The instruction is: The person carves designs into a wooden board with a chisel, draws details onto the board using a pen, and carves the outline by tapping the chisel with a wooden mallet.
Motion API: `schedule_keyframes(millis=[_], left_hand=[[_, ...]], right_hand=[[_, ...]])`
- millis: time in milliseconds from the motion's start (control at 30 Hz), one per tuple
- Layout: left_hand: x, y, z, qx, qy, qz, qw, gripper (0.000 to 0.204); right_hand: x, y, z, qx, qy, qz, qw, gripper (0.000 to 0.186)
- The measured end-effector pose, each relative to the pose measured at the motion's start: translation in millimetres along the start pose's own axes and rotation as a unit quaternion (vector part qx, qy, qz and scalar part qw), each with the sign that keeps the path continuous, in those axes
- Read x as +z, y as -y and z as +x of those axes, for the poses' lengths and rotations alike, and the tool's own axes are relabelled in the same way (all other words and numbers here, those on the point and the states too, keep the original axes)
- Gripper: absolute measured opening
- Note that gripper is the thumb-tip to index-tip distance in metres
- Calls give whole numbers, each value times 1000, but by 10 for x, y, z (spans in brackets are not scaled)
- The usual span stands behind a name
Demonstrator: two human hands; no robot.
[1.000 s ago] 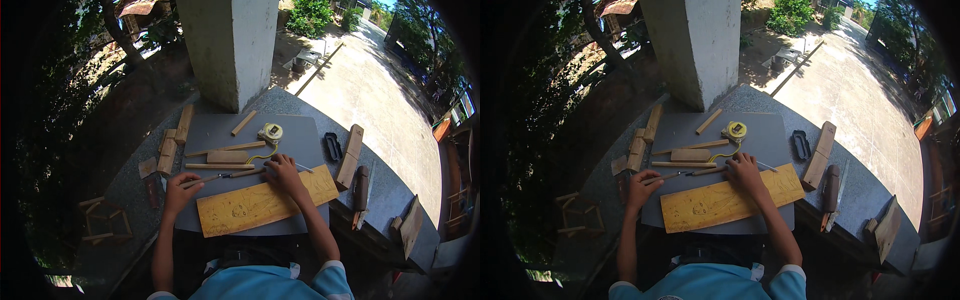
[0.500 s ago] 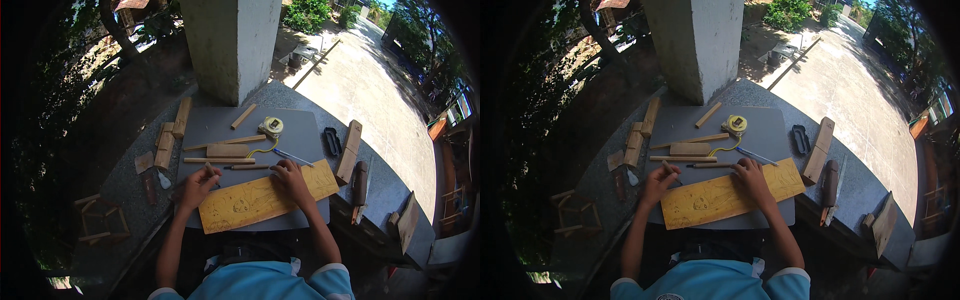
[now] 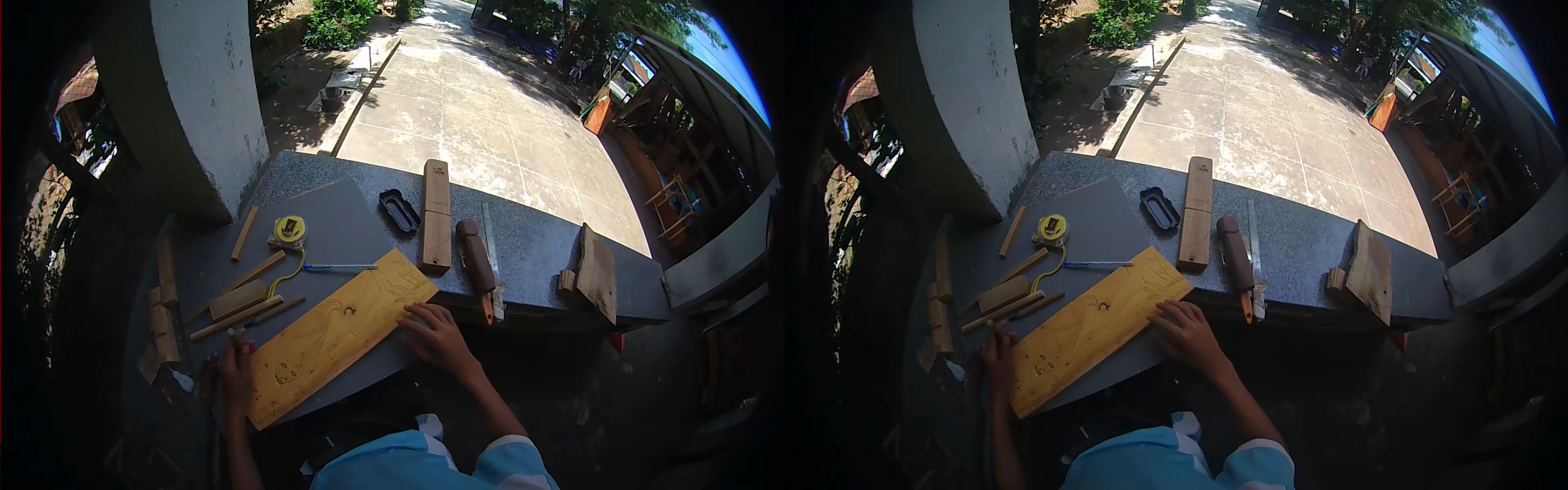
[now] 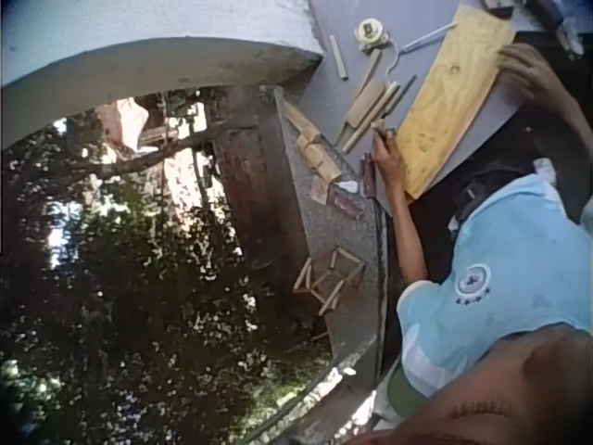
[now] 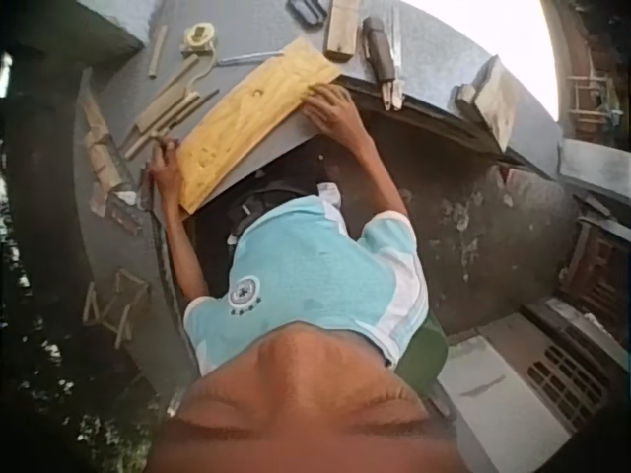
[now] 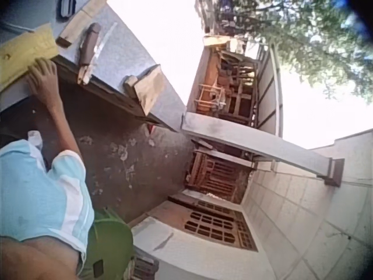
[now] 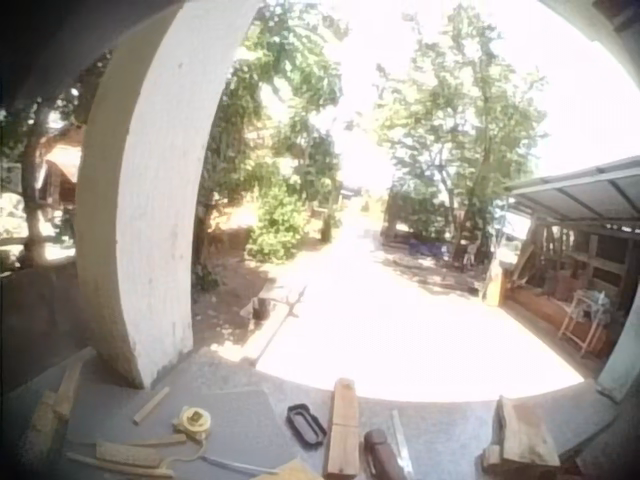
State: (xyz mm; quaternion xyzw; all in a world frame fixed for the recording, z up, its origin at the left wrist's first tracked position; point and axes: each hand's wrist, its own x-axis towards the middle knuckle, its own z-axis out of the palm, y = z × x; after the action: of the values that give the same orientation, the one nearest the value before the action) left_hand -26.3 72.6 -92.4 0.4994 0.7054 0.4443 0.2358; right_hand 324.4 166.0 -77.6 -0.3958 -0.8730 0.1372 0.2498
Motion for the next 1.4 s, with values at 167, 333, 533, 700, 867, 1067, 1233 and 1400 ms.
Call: schedule_keyframes(millis=[167,333,533,700,867,1067,1233,1400], left_hand=[[-95,237,-30,-13,-92,-201,975,24],[-27,-286,-43,-9,-28,-312,949,30],[-7,-246,-180,-39,29,-291,956,22],[-14,-290,-181,-16,85,-279,957,21],[-64,-379,-114,3,177,-176,968,32],[22,-327,-83,25,117,-223,967,18],[10,-406,-38,31,67,-140,987,14],[16,-454,-57,55,65,-96,992,18]], right_hand=[[-241,-1072,146,306,-133,-156,930,72],[-409,-1491,131,329,-69,-156,929,67],[-276,-967,45,271,-184,96,940,56],[-302,-50,115,304,-180,283,892,52],[-375,427,214,258,-154,378,875,54],[-401,691,347,228,-136,413,871,58],[-413,752,361,210,-133,433,867,58],[-427,739,321,222,-134,440,860,57]])
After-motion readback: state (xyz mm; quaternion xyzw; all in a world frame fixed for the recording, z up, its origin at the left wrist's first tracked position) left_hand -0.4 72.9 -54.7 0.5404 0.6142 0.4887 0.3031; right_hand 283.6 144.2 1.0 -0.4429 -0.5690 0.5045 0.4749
